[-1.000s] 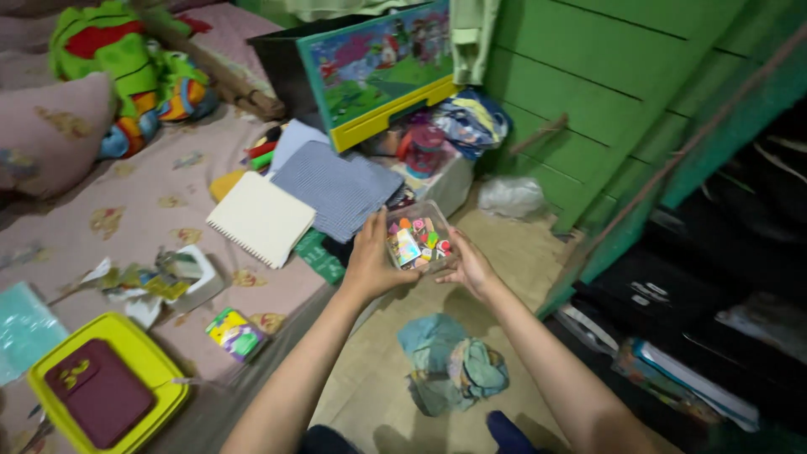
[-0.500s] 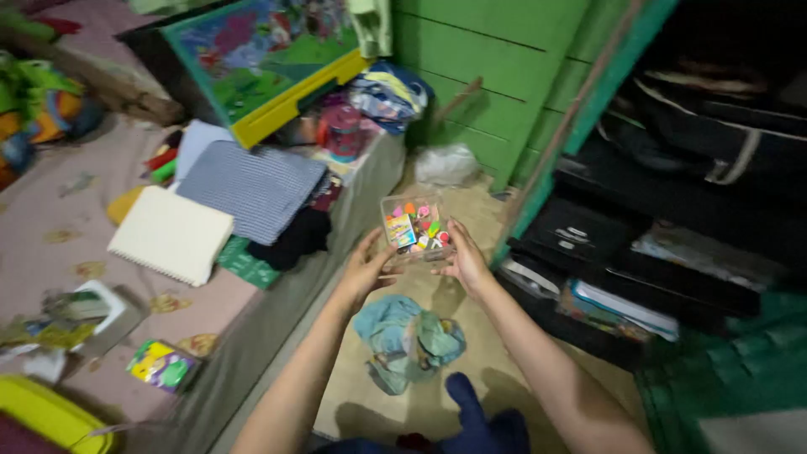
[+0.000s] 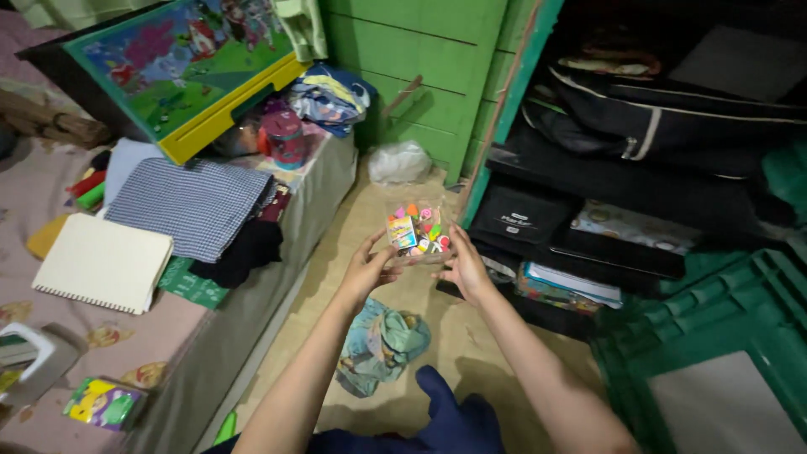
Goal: The person wipes a maroon phone case and a yellow plastic lid with a cloth, then places them on the bed. They pick up a small container of colorful items and put it into a drawer, followed by a notebook and a green pouch placed on a shelf. A maroon book is also placed on the shelf, and a red cup is moved on the bed.
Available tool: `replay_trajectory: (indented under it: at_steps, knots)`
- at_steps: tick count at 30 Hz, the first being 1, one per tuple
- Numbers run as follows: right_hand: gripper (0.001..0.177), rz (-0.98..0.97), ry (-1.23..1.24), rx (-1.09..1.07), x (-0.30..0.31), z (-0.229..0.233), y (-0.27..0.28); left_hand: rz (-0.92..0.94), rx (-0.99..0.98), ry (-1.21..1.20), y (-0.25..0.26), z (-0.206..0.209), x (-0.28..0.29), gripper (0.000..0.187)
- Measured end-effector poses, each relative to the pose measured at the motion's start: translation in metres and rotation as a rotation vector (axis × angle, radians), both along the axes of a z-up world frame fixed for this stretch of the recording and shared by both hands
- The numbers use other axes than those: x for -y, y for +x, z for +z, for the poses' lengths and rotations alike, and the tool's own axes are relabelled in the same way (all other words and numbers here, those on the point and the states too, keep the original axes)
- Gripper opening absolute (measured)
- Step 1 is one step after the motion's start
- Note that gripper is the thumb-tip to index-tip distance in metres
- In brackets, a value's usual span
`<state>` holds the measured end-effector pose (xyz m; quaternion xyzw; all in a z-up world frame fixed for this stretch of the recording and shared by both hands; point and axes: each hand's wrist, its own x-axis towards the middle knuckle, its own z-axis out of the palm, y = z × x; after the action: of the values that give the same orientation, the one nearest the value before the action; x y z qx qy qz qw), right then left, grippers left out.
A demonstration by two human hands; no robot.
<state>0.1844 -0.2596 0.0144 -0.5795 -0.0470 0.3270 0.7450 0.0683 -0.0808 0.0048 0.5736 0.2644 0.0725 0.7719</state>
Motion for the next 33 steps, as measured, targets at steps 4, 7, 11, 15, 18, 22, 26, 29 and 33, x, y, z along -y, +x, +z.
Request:
replay_trajectory:
  at_steps: [4,7,11,15,18,22,26,29,33]
  knots:
    - [0.068,-0.046,0.017,-0.026,0.032,-0.025,0.014,-0.024,-0.014,-0.009,0.015,-0.009,0.027,0.075]
    - [0.069,-0.076,0.008,-0.036,0.058,-0.028,0.023,-0.053,-0.033,-0.014,0.029,-0.013,0.049,0.077]
    - [0.059,-0.128,0.01,-0.036,0.091,-0.037,0.037,-0.1,-0.034,-0.017,0.05,-0.019,0.077,0.074]
    - [0.056,-0.175,-0.009,-0.036,0.122,-0.038,0.048,-0.146,-0.044,-0.036,0.076,-0.028,0.102,0.074]
    - [0.057,-0.202,-0.017,-0.035,0.144,-0.047,0.058,-0.19,-0.063,-0.025,0.103,-0.058,0.117,0.074]
    - [0.059,-0.252,-0.044,-0.07,0.169,-0.067,0.069,-0.225,-0.069,-0.111,0.126,-0.076,0.141,0.073]
    - [0.065,-0.303,-0.063,-0.121,0.193,-0.114,0.086,-0.26,-0.137,-0.111,0.143,-0.1,0.161,0.071]
    - [0.069,-0.316,-0.08,-0.136,0.202,-0.133,0.089,-0.272,-0.183,-0.131,0.151,-0.12,0.173,0.067]
    - [0.069,-0.294,-0.112,-0.148,0.212,-0.175,0.099,-0.338,-0.294,-0.119,0.167,-0.175,0.172,0.062]
